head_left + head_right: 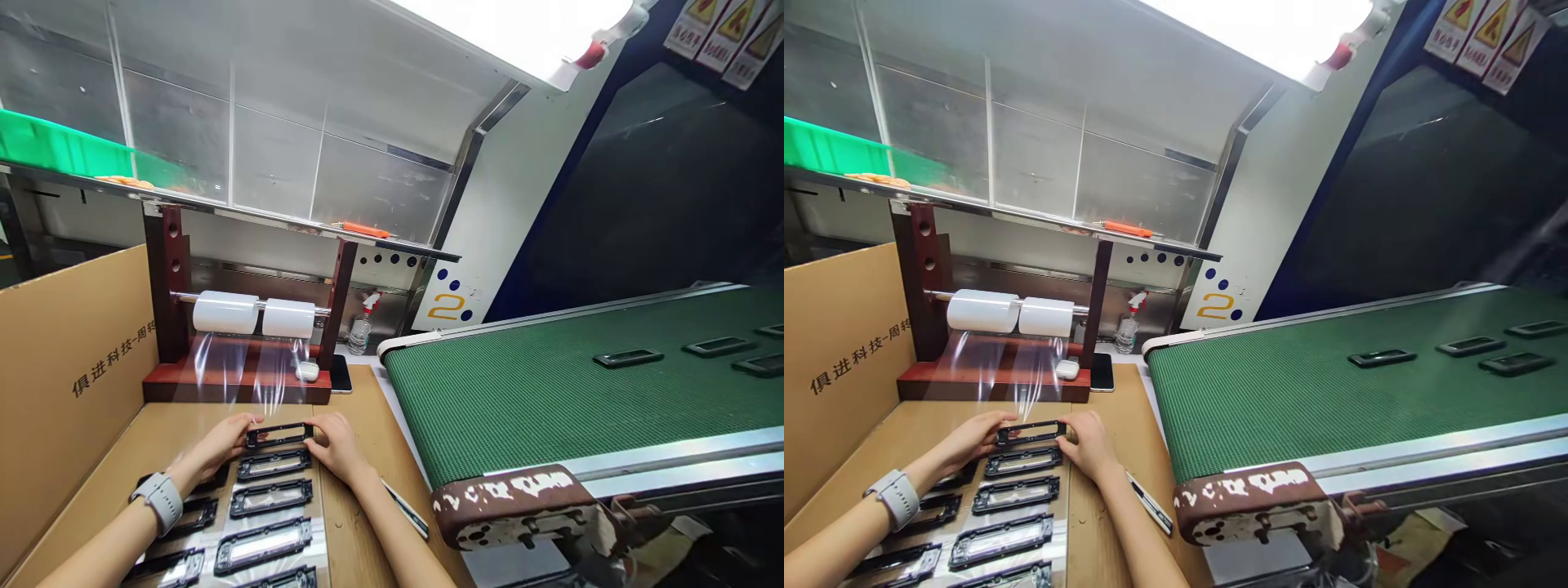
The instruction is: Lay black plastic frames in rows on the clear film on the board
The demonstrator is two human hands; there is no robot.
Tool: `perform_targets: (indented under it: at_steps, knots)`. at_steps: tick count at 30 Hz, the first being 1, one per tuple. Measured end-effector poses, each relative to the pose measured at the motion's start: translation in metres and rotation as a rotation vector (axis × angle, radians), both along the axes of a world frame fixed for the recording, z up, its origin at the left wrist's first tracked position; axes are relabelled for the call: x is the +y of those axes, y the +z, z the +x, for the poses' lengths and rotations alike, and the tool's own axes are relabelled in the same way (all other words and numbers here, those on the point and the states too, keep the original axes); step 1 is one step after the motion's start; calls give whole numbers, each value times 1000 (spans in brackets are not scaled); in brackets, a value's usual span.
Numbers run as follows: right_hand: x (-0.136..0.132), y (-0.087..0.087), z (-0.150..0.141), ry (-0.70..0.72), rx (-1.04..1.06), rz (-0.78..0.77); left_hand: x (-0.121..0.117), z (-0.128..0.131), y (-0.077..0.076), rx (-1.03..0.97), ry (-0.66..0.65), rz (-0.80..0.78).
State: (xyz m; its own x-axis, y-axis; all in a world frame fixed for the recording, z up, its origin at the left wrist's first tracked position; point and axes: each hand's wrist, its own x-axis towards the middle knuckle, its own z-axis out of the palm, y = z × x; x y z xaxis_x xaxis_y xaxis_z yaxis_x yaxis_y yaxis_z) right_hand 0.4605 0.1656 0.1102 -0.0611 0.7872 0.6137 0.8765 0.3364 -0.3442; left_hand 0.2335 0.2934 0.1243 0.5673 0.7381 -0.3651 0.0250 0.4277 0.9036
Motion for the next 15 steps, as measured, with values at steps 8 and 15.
perform_targets:
  at_steps: [8, 15]
  knots:
    - [-4, 2, 0, 24, 8, 32, 6, 1, -7, 29, -4, 5]
    - [-3, 0, -3, 2, 26, -3, 4, 2, -5, 26, 1, 4]
